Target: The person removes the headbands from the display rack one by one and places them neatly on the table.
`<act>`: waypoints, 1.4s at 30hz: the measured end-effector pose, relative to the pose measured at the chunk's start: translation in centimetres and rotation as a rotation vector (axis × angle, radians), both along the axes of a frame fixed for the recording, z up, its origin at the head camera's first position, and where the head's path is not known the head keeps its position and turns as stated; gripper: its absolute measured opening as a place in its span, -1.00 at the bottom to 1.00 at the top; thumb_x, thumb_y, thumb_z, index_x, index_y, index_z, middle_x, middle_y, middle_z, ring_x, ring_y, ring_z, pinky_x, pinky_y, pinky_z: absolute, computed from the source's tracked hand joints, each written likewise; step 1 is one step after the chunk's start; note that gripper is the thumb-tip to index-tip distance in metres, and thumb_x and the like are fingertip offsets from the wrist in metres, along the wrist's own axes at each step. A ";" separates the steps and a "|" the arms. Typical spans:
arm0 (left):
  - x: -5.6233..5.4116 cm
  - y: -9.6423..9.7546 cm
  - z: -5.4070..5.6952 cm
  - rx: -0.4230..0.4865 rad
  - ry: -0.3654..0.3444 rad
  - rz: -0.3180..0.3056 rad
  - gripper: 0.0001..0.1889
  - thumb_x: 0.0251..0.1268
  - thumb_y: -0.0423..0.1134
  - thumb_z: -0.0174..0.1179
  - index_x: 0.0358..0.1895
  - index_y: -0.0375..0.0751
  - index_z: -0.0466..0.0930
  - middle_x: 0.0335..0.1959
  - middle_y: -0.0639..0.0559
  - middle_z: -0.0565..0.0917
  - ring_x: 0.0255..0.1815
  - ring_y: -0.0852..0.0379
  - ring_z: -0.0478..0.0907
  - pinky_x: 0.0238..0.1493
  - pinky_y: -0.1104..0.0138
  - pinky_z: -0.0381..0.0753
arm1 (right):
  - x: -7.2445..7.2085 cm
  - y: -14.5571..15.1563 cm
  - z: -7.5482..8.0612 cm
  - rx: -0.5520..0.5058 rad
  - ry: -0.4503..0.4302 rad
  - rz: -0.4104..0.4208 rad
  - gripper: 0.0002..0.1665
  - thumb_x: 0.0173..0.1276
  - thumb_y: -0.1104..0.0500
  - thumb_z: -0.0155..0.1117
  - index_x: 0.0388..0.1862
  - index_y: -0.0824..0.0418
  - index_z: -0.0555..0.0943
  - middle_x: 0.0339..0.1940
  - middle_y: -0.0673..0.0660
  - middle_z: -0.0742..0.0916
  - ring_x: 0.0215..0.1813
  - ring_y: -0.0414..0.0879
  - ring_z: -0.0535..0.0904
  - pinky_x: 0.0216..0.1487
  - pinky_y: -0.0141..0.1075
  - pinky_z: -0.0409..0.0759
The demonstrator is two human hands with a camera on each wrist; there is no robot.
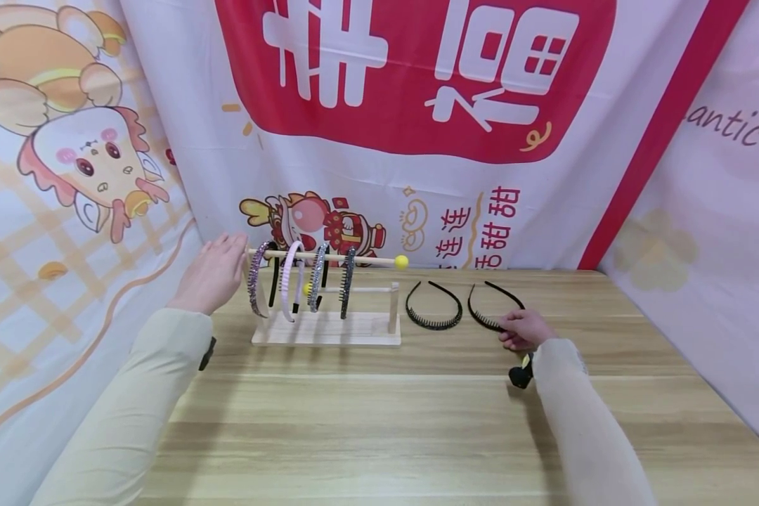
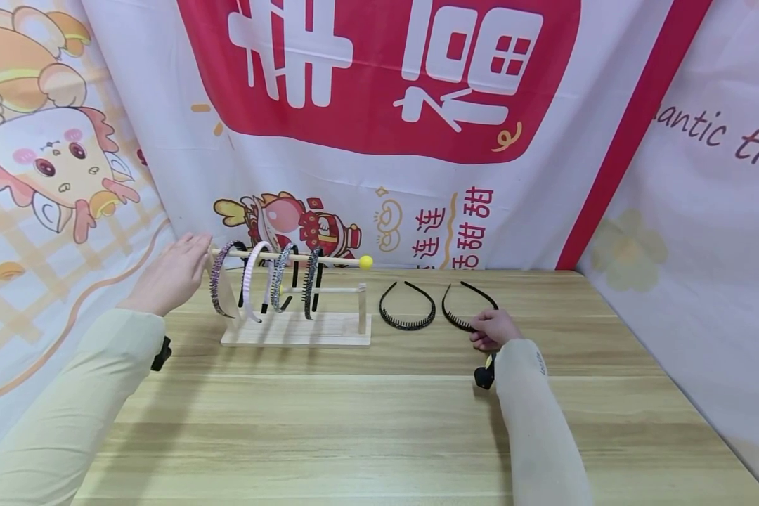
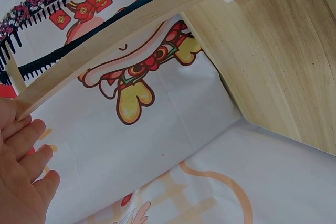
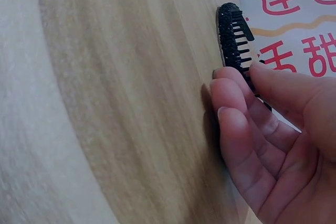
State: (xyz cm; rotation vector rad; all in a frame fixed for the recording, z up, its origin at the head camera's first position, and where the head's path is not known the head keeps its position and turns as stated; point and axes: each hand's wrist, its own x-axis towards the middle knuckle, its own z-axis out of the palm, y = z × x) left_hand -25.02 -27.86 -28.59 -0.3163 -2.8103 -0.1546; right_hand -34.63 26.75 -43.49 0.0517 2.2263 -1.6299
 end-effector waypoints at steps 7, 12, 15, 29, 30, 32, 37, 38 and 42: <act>0.0 0.0 0.0 0.002 0.000 0.000 -0.52 0.47 -0.29 -0.27 0.33 -0.54 0.04 0.30 -0.46 0.14 0.33 -0.38 -0.02 0.35 -0.09 -0.18 | 0.1 0.3 0.1 -0.005 -0.001 0.015 -0.76 0.40 0.22 0.06 -0.12 0.41 0.41 -0.56 0.09 0.66 -0.59 -0.19 0.58 -0.55 -0.40 0.60; 0.0 0.0 0.0 -0.001 -0.001 0.000 -0.51 0.46 -0.29 -0.27 0.33 -0.53 0.04 0.29 -0.46 0.15 0.33 -0.38 -0.02 0.35 -0.09 -0.18 | 0.0 0.4 0.0 -0.061 -0.017 0.011 -0.71 0.39 0.26 0.05 -0.04 0.46 0.35 -0.59 0.11 0.65 -0.63 -0.20 0.55 -0.60 -0.44 0.56; -0.1 0.0 0.0 0.000 -0.007 0.001 -0.51 0.47 -0.28 -0.27 0.33 -0.53 0.03 0.30 -0.46 0.14 0.34 -0.38 -0.03 0.35 -0.09 -0.19 | -0.3 0.4 0.3 -0.109 -0.025 -0.005 -0.67 0.39 0.29 0.03 0.00 0.51 0.31 -0.61 0.12 0.63 -0.66 -0.20 0.51 -0.63 -0.45 0.52; -0.1 0.0 -0.1 0.013 -0.009 -0.003 -0.51 0.47 -0.28 -0.26 0.34 -0.52 0.02 0.31 -0.45 0.13 0.34 -0.37 -0.05 0.36 -0.08 -0.21 | -1.2 -0.6 5.1 0.115 0.224 0.075 -0.54 0.40 0.18 0.07 0.10 0.52 0.33 -0.35 0.27 0.67 -0.48 -0.12 0.61 -0.34 -0.22 0.67; -0.1 0.0 -0.1 0.013 -0.010 -0.003 -0.51 0.47 -0.27 -0.27 0.34 -0.52 0.02 0.31 -0.45 0.12 0.34 -0.37 -0.05 0.36 -0.08 -0.21 | -1.3 -0.8 5.5 0.118 0.231 0.081 -0.53 0.40 0.18 0.06 0.12 0.51 0.33 -0.34 0.27 0.66 -0.47 -0.12 0.61 -0.32 -0.20 0.67; 0.0 0.0 0.0 0.014 -0.012 -0.003 -0.51 0.48 -0.27 -0.28 0.34 -0.52 0.02 0.31 -0.45 0.12 0.34 -0.37 -0.05 0.36 -0.07 -0.22 | -1.3 -1.3 6.4 0.117 0.244 0.089 -0.52 0.40 0.17 0.08 0.13 0.50 0.33 -0.33 0.26 0.67 -0.48 -0.10 0.62 -0.29 -0.17 0.67; 0.0 0.1 0.0 0.012 -0.012 -0.001 -0.50 0.48 -0.27 -0.27 0.34 -0.52 0.02 0.31 -0.45 0.13 0.34 -0.37 -0.05 0.36 -0.07 -0.21 | -1.3 -2.7 8.3 0.136 0.286 0.105 -0.57 0.39 0.17 0.09 0.10 0.46 0.39 -0.34 0.22 0.66 -0.43 -0.01 0.64 -0.27 -0.14 0.67; 0.0 0.1 0.0 0.011 -0.011 -0.002 -0.50 0.47 -0.27 -0.27 0.34 -0.52 0.02 0.31 -0.46 0.13 0.34 -0.37 -0.04 0.36 -0.08 -0.21 | -1.3 -3.0 8.7 0.139 0.291 0.109 -0.57 0.39 0.17 0.09 0.10 0.46 0.40 -0.32 0.22 0.65 -0.41 0.01 0.64 -0.26 -0.15 0.67; 0.0 0.1 0.0 0.009 -0.012 -0.001 -0.50 0.47 -0.27 -0.26 0.34 -0.52 0.02 0.31 -0.45 0.13 0.34 -0.37 -0.05 0.36 -0.08 -0.21 | -1.1 -4.3 10.2 0.140 0.298 0.110 -0.54 0.40 0.15 0.08 0.14 0.44 0.37 -0.20 0.28 0.61 -0.37 0.00 0.63 -0.17 -0.09 0.64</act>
